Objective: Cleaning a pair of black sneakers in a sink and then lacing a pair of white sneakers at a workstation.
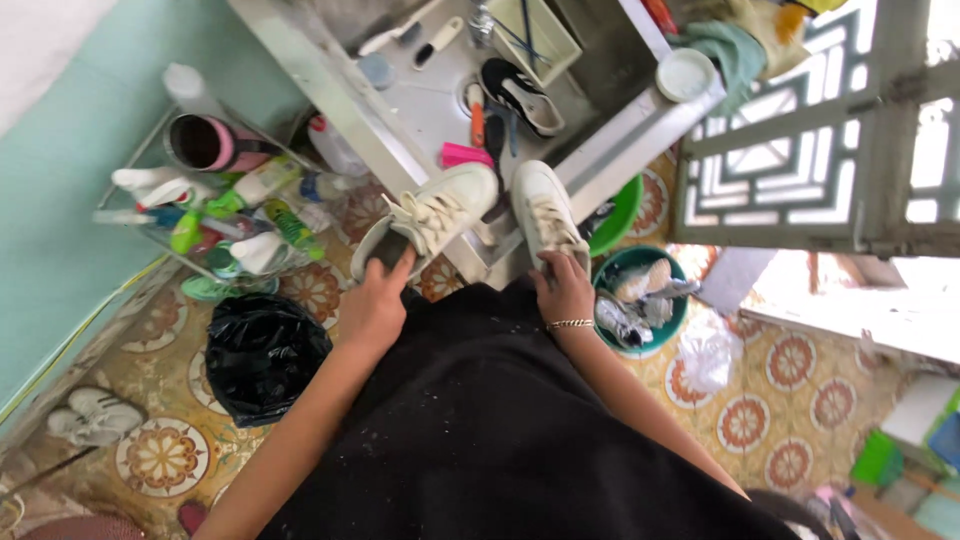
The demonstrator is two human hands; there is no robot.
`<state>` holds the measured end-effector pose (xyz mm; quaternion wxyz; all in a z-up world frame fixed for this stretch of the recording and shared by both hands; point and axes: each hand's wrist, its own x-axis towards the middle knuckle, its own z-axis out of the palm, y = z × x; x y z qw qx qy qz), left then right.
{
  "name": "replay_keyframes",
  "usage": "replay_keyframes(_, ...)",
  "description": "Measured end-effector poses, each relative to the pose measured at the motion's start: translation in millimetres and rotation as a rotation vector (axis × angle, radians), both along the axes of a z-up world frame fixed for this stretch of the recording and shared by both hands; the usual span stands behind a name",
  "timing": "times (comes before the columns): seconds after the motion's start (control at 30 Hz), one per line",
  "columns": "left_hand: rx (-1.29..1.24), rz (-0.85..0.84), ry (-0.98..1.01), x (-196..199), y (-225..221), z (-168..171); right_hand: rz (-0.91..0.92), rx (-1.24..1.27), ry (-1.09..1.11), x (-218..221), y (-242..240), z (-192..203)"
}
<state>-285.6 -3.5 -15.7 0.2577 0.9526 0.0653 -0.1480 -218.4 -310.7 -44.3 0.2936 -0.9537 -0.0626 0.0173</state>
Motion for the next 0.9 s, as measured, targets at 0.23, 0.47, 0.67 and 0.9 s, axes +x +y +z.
replay_keyframes(0.23,-0.146,0.037,0.198,16,-12,-6,0.16,-0.17,-0.111,1,-7,36)
replay_keyframes(0.47,-0.153,0.318,0.387,58,-16,21,0.197,-0.242,0.057,23,-19,17)
replay_keyframes(0.67,-0.696,0.841,0.405,63,-20,-26,0.033,-0.228,-0.063,86,-47,5)
replay_keyframes(0.9,-1.255,1.289,0.23,60,-40,-45,-0.054,-0.271,0.143,147,-82,5)
